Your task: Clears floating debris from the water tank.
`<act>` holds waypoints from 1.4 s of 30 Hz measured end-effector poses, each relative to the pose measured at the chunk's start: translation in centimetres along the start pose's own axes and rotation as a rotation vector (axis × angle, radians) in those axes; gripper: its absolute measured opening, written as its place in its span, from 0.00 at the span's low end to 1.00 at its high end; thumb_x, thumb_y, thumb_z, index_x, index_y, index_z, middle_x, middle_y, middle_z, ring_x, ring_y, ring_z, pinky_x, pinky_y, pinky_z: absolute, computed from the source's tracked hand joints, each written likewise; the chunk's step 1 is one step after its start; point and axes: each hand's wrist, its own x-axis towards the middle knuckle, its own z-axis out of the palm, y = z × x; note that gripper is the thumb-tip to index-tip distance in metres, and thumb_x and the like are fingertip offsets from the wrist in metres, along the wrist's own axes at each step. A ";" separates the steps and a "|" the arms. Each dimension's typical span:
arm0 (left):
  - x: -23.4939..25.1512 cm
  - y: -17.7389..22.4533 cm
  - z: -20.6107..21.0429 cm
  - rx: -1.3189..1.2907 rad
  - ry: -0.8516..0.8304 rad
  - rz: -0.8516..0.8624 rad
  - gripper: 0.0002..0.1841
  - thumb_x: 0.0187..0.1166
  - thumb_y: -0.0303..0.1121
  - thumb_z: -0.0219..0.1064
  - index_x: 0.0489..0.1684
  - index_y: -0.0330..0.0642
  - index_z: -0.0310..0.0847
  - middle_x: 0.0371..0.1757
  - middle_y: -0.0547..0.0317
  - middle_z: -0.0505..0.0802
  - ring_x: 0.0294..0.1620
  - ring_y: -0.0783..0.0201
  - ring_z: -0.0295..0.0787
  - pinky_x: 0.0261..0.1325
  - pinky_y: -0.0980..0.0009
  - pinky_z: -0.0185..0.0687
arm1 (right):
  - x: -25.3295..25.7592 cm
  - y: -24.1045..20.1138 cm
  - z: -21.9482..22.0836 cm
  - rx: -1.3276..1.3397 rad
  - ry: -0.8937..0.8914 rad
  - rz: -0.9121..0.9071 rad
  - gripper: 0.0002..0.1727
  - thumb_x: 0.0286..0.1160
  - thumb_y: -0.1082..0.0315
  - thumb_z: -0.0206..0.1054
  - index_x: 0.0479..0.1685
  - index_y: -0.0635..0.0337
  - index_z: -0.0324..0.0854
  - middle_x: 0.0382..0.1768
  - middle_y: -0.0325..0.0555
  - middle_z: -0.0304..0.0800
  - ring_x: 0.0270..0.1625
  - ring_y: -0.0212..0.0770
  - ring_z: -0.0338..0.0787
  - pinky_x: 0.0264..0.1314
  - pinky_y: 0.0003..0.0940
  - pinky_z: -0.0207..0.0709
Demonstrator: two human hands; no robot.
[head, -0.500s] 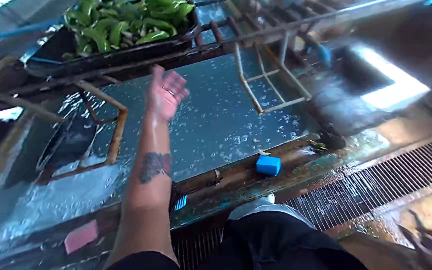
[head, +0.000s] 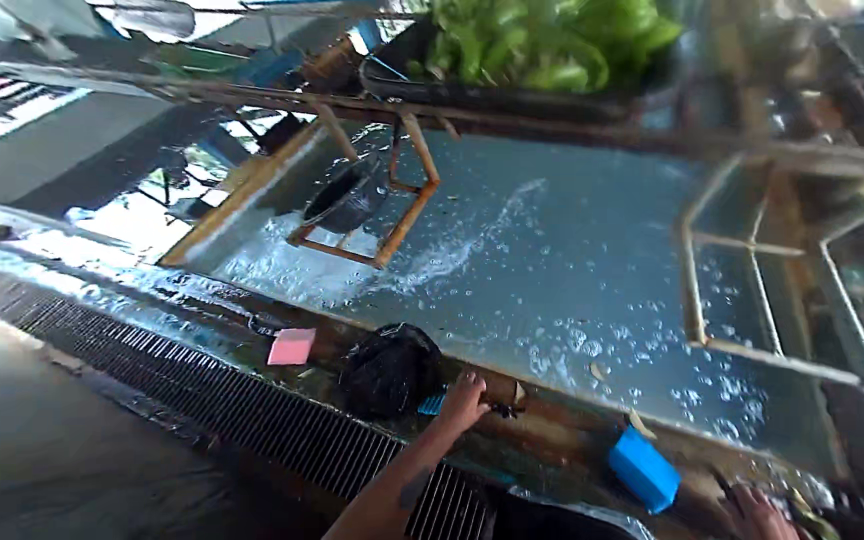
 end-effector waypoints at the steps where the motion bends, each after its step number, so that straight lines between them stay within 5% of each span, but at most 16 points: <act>1: 0.0 -0.4 0.7 0.016 -0.028 0.008 0.27 0.79 0.46 0.72 0.72 0.41 0.81 0.77 0.38 0.81 0.84 0.39 0.69 0.84 0.40 0.65 | 1.7 1.2 1.0 -0.053 -0.013 -0.017 0.27 0.87 0.52 0.61 0.73 0.64 0.79 0.75 0.69 0.77 0.78 0.68 0.76 0.78 0.66 0.69; 5: 0.3 -0.7 2.1 0.088 -0.073 0.012 0.22 0.83 0.41 0.68 0.72 0.41 0.80 0.77 0.42 0.81 0.86 0.40 0.66 0.86 0.37 0.57 | 2.7 1.7 1.3 -0.086 -0.085 -0.012 0.32 0.82 0.53 0.67 0.84 0.50 0.71 0.81 0.66 0.71 0.83 0.69 0.69 0.80 0.69 0.66; 9: -0.3 -0.8 0.3 0.099 -0.098 0.111 0.17 0.89 0.33 0.59 0.72 0.38 0.78 0.73 0.38 0.84 0.80 0.39 0.75 0.84 0.38 0.60 | 1.8 1.8 -0.6 -0.047 -0.083 -0.116 0.35 0.79 0.55 0.71 0.85 0.56 0.71 0.82 0.69 0.69 0.84 0.72 0.67 0.81 0.72 0.63; 14: -2.9 -0.9 -6.2 -0.013 -0.023 0.289 0.20 0.92 0.32 0.53 0.78 0.49 0.80 0.71 0.37 0.86 0.75 0.38 0.80 0.81 0.42 0.68 | 5.3 4.0 -1.7 0.057 0.229 -0.421 0.27 0.73 0.65 0.75 0.72 0.67 0.81 0.71 0.75 0.79 0.77 0.76 0.75 0.77 0.73 0.67; 17: -3.3 0.5 -8.7 0.042 0.086 0.411 0.19 0.92 0.31 0.54 0.76 0.47 0.81 0.69 0.38 0.88 0.73 0.38 0.83 0.79 0.42 0.72 | 4.2 -1.3 -4.8 0.253 0.299 -0.622 0.21 0.78 0.71 0.69 0.68 0.68 0.83 0.66 0.69 0.86 0.70 0.68 0.85 0.73 0.66 0.75; 19: -4.0 3.7 -9.5 0.069 0.114 0.535 0.19 0.91 0.30 0.55 0.75 0.47 0.83 0.66 0.39 0.90 0.70 0.38 0.85 0.77 0.42 0.72 | 2.2 -6.6 -6.9 0.471 0.224 -0.693 0.19 0.85 0.68 0.62 0.69 0.69 0.82 0.63 0.62 0.89 0.64 0.55 0.91 0.71 0.52 0.82; 21: -4.6 7.8 -9.2 0.125 0.122 0.672 0.19 0.89 0.25 0.55 0.71 0.47 0.86 0.62 0.42 0.92 0.68 0.41 0.86 0.77 0.43 0.72 | 0.8 -11.5 -8.4 0.649 0.099 -0.807 0.24 0.88 0.58 0.56 0.69 0.68 0.82 0.59 0.54 0.92 0.59 0.44 0.93 0.66 0.43 0.86; 23: -4.6 11.9 -8.3 0.183 0.118 0.789 0.17 0.87 0.23 0.56 0.64 0.43 0.89 0.59 0.43 0.93 0.67 0.42 0.87 0.78 0.44 0.72 | -0.3 -15.7 -9.7 0.613 -0.079 -0.866 0.32 0.84 0.50 0.59 0.78 0.65 0.75 0.64 0.54 0.91 0.62 0.45 0.93 0.66 0.44 0.86; 26: -4.2 17.9 -7.7 0.178 0.054 0.825 0.14 0.88 0.25 0.55 0.54 0.27 0.87 0.60 0.38 0.92 0.70 0.42 0.85 0.81 0.50 0.68 | -2.0 -20.3 -10.4 0.443 -0.339 -0.720 0.48 0.75 0.64 0.74 0.94 0.60 0.49 0.63 0.60 0.88 0.58 0.49 0.94 0.63 0.46 0.87; 28: -3.1 20.6 -7.1 0.205 0.077 0.903 0.14 0.87 0.24 0.54 0.49 0.25 0.88 0.59 0.39 0.92 0.69 0.43 0.85 0.79 0.52 0.70 | -2.3 -21.2 -8.7 0.535 -0.386 -0.532 0.43 0.76 0.75 0.71 0.90 0.59 0.50 0.49 0.57 0.89 0.35 0.44 0.94 0.39 0.39 0.90; 30: -2.2 22.2 -6.3 0.213 0.075 0.973 0.15 0.88 0.23 0.52 0.51 0.26 0.88 0.61 0.39 0.91 0.69 0.43 0.85 0.79 0.51 0.70 | -2.3 -20.1 -7.1 0.669 -0.264 -0.417 0.38 0.74 0.79 0.69 0.85 0.60 0.56 0.40 0.51 0.86 0.24 0.36 0.82 0.26 0.32 0.78; 33: -0.7 23.4 -3.7 0.053 0.254 1.130 0.15 0.87 0.21 0.53 0.54 0.32 0.89 0.56 0.39 0.93 0.62 0.44 0.90 0.73 0.51 0.78 | -1.5 -16.6 -6.6 0.616 0.016 -0.533 0.48 0.66 0.77 0.75 0.91 0.65 0.53 0.54 0.60 0.91 0.43 0.45 0.93 0.51 0.44 0.88; 34: -0.7 23.7 -3.3 -0.044 0.296 1.158 0.15 0.87 0.22 0.54 0.59 0.36 0.88 0.58 0.40 0.92 0.63 0.44 0.89 0.74 0.51 0.77 | -1.4 -15.3 -6.6 0.604 0.087 -0.543 0.45 0.68 0.74 0.75 0.89 0.66 0.59 0.53 0.60 0.92 0.43 0.46 0.94 0.50 0.46 0.89; 37: -1.2 23.7 -5.0 -0.286 0.352 1.074 0.23 0.81 0.23 0.65 0.75 0.46 0.82 0.81 0.44 0.80 0.84 0.46 0.73 0.88 0.50 0.63 | -1.6 -10.7 -7.4 0.421 0.208 -0.411 0.30 0.82 0.66 0.67 0.83 0.61 0.71 0.41 0.56 0.94 0.32 0.48 0.92 0.39 0.50 0.87; 40: 0.2 20.9 -5.5 -0.356 0.547 0.895 0.24 0.75 0.27 0.73 0.73 0.44 0.83 0.83 0.47 0.79 0.84 0.50 0.74 0.85 0.52 0.69 | -2.9 -4.4 -6.5 0.087 0.364 -0.327 0.23 0.88 0.64 0.60 0.81 0.47 0.78 0.53 0.64 0.93 0.48 0.69 0.94 0.52 0.73 0.81; 42: 0.7 17.7 -5.3 -0.343 0.561 0.747 0.24 0.78 0.30 0.72 0.74 0.42 0.81 0.84 0.47 0.76 0.84 0.49 0.74 0.83 0.51 0.71 | -4.2 -0.3 -5.7 -0.077 0.510 -0.305 0.23 0.87 0.67 0.61 0.81 0.44 0.79 0.53 0.65 0.92 0.41 0.72 0.93 0.40 0.74 0.81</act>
